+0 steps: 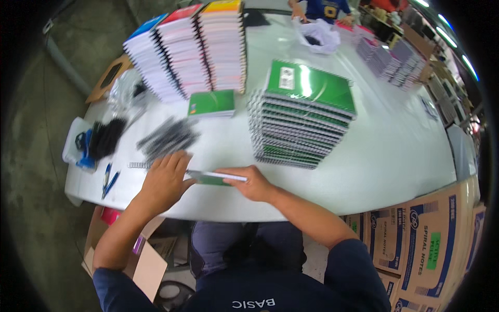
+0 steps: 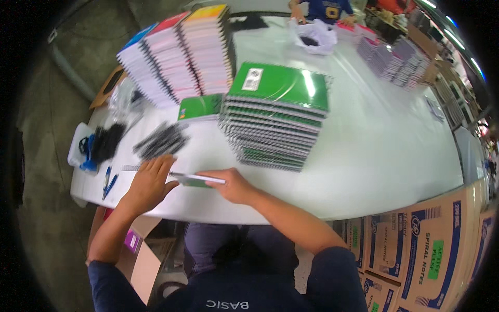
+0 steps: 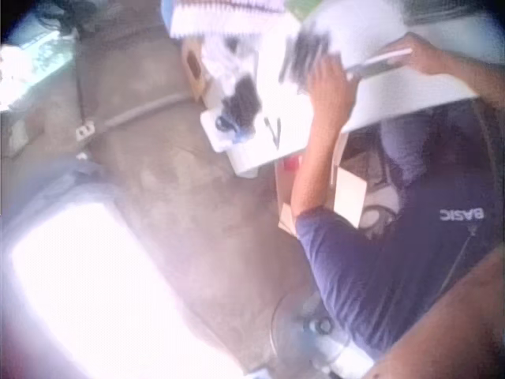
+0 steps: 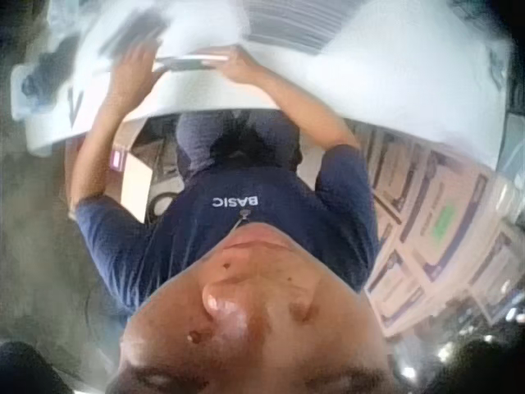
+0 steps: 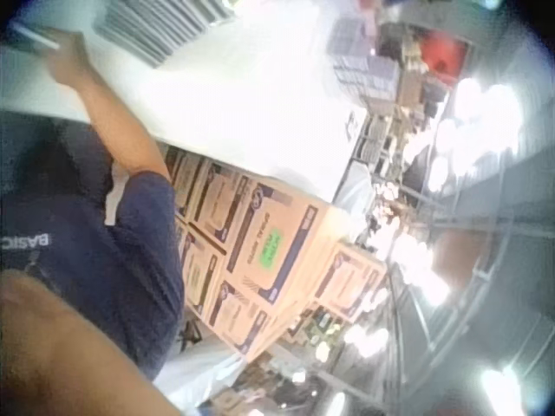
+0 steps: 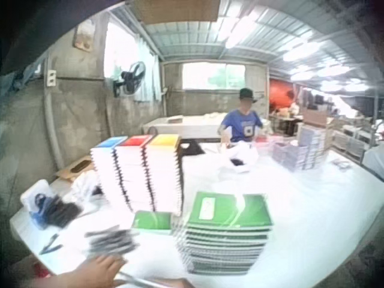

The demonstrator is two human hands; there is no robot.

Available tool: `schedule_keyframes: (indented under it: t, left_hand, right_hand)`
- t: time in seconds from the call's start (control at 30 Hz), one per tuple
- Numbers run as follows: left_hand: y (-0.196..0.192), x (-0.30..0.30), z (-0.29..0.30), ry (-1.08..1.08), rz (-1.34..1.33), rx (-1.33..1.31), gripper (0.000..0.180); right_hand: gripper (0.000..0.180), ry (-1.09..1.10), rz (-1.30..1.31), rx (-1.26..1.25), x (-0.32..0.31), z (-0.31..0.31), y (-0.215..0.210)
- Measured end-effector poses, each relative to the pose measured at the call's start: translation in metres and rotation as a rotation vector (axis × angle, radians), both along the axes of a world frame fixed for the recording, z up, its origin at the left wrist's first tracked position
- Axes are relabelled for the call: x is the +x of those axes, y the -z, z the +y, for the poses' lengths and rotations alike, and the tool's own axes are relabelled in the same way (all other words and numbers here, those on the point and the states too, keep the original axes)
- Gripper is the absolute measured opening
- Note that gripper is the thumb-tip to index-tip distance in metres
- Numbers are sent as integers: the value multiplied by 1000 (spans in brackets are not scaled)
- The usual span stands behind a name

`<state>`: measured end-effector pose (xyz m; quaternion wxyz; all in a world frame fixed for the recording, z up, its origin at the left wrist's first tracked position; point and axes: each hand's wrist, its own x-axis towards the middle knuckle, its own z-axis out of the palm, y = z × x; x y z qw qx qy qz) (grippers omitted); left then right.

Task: The person threads a metal spiral spine through the pre-punched holes of a stack of notebook paper and covers by hand, then crimps the ends of the wire.

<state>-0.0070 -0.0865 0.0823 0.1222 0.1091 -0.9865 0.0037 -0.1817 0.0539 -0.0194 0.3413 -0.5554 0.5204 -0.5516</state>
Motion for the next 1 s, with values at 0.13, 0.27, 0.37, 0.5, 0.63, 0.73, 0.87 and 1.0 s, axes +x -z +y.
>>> schedule_keyframes:
  t: [0.13, 0.27, 0.37, 0.5, 0.63, 0.73, 0.87, 1.0]
  left_hand:
    - [-16, -7, 7, -97, -249, 66, 21]
    - [-4, -9, 14, 44, 140, -118, 17]
    - [-10, 2, 7, -160, -363, 243, 23]
    - [-13, 3, 13, -71, -253, -27, 30]
    - [1, 7, 7, -42, -176, -49, 47]
    - [27, 5, 24, -194, 204, -216, 76]
    - [137, 61, 68, 25, -24, -22, 107]
    - [81, 22, 15, -132, 663, -468, 109]
  right_hand:
    - [31, -37, 5, -25, -3, 7, -2]
    - [31, -29, 56, -53, -3, 9, -3]
    - [31, -31, 74, -76, 1, 6, -1]
    - [30, -12, 82, -89, 5, 7, -4]
    - [31, 24, 126, -116, 12, 11, 0]
    - [33, 15, 133, -115, 15, 14, -2]
    - [32, 58, 117, -159, 29, 13, -1]
    - [39, 9, 212, -155, 29, 18, 2]
